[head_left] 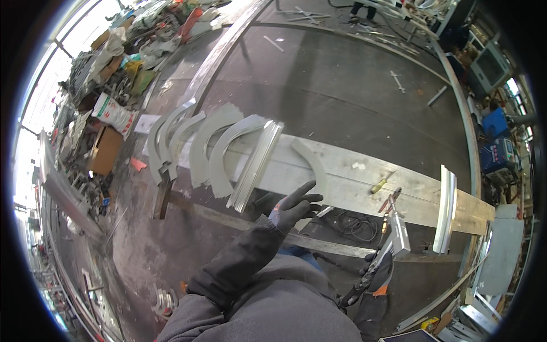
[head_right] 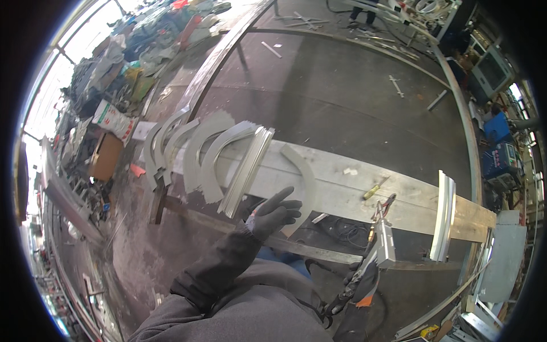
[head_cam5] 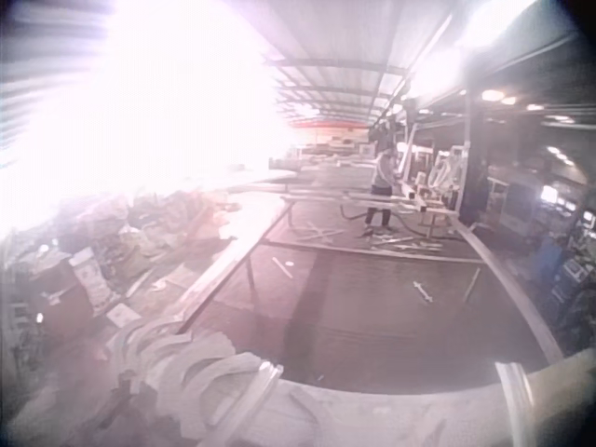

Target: The person welds curved metal frame pieces using a welding torch, repeatedly positioning and joining sections on a workbench. The person also uses a wire brush to clean the welded joints between passes.

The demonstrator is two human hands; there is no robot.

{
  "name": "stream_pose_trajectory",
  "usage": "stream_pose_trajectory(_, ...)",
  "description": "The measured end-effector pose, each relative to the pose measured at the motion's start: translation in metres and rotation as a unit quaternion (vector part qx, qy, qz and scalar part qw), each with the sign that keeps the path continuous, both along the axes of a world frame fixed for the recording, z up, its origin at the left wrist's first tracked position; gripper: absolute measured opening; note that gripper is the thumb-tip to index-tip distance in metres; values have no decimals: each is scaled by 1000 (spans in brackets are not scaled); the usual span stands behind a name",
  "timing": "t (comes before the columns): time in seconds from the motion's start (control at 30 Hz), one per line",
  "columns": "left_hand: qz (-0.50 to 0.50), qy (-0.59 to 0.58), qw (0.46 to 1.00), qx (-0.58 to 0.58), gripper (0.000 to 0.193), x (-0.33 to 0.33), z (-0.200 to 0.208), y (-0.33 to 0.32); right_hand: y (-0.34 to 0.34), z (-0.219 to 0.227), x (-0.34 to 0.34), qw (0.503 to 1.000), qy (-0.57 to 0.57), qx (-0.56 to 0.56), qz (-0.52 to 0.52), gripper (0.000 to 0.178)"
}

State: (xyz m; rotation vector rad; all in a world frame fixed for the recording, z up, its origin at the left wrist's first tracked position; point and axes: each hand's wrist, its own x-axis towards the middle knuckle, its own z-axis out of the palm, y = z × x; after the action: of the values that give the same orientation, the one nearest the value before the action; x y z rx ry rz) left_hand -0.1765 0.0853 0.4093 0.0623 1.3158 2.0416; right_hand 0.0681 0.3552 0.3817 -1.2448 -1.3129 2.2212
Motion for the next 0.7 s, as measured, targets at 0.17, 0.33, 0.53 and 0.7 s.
stream_pose_trajectory(0.17, -47, 184, 982, -24, 64, 35, 147, -30, -5, 23, -38, 1000, -9, 8, 10, 51)
stream_pose_trajectory(0.33, -76, 332, 935, 102, 61, 48, 203, -51, -2, 20, -51, 995, -25, -7, 92, 51)
stream_pose_trajectory(0.53, -110, 372, 906, 173, 58, 2, 210, -57, -31, 18, -75, 997, -41, 10, 61, 43)
stream_pose_trajectory(0.7, -151, 370, 890, 219, 55, -59, 199, -56, -60, 22, -79, 996, -72, 29, 50, 44)
